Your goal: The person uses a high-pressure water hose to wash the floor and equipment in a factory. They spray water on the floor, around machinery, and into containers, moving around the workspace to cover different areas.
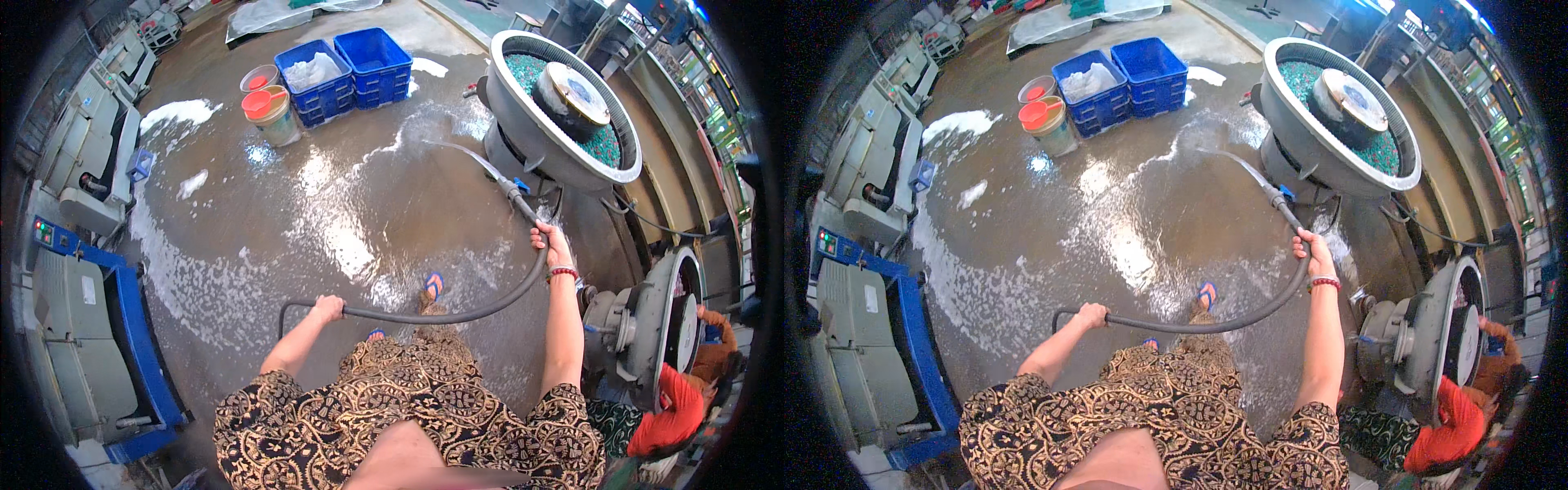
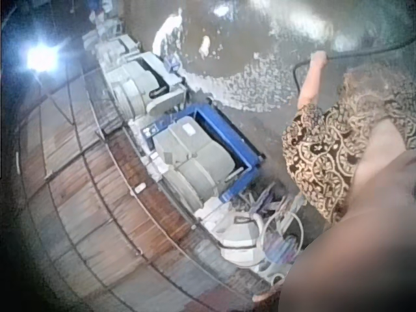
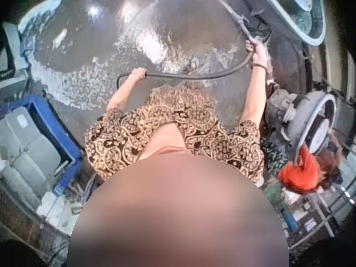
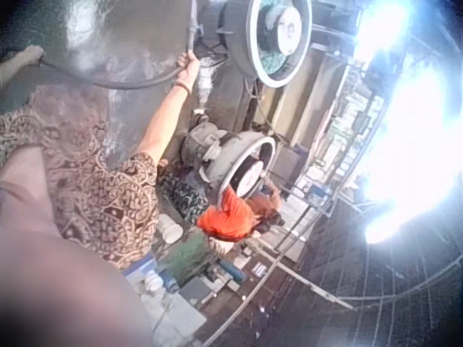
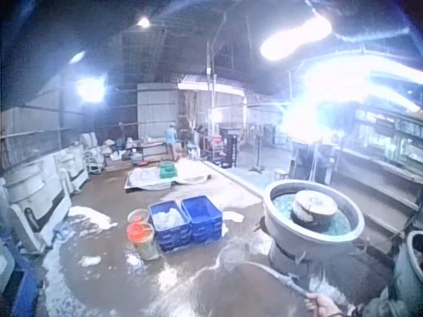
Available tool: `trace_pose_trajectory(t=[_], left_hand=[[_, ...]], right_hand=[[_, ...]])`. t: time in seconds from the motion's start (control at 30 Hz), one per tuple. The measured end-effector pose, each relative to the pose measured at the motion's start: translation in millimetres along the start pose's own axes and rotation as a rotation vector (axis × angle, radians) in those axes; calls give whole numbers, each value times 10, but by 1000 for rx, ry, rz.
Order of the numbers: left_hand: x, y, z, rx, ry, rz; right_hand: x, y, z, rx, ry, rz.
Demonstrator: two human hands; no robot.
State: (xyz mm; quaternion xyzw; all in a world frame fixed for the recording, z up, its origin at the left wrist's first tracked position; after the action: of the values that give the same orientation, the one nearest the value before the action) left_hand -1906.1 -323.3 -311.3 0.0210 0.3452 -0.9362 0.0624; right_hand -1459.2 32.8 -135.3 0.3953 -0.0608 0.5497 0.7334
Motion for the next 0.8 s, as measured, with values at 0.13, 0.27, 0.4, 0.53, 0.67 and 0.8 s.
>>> trace_pose_trajectory(t=[0.13,0.27,0.4,0.53,0.67,0.8], left_hand=[[-250,-173,-623,75,-152,182],[-463,-520,-1143,154,-297,280],[-527,-1080,-1586,342,-361,352],[-564,-1572,-1919,287,-414,296],[-464,-1972,-2278,239,-440,316],[-239,-2401,-2731,236,-461,315]], right_hand=[[476,286,-786,18,-40,93],[978,595,-1660,41,-99,219],[1394,880,-2437,100,-65,170],[1748,1145,-3090,99,-43,107],[2083,1463,-3634,84,-42,110],[2408,1812,-4167,43,-71,59]])
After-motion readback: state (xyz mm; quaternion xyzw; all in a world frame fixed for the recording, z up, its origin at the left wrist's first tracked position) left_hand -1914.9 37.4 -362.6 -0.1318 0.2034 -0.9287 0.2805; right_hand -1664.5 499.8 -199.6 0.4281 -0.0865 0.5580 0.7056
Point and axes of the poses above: each hand's wrist, its own z-axis away from the middle knuckle, its own y-axis out of the palm, x = y × z, the point moved 1 cm from there along -z, towards the middle knuckle, and after that the axes turned 3 degrees about -z, right-handed, at the moved point
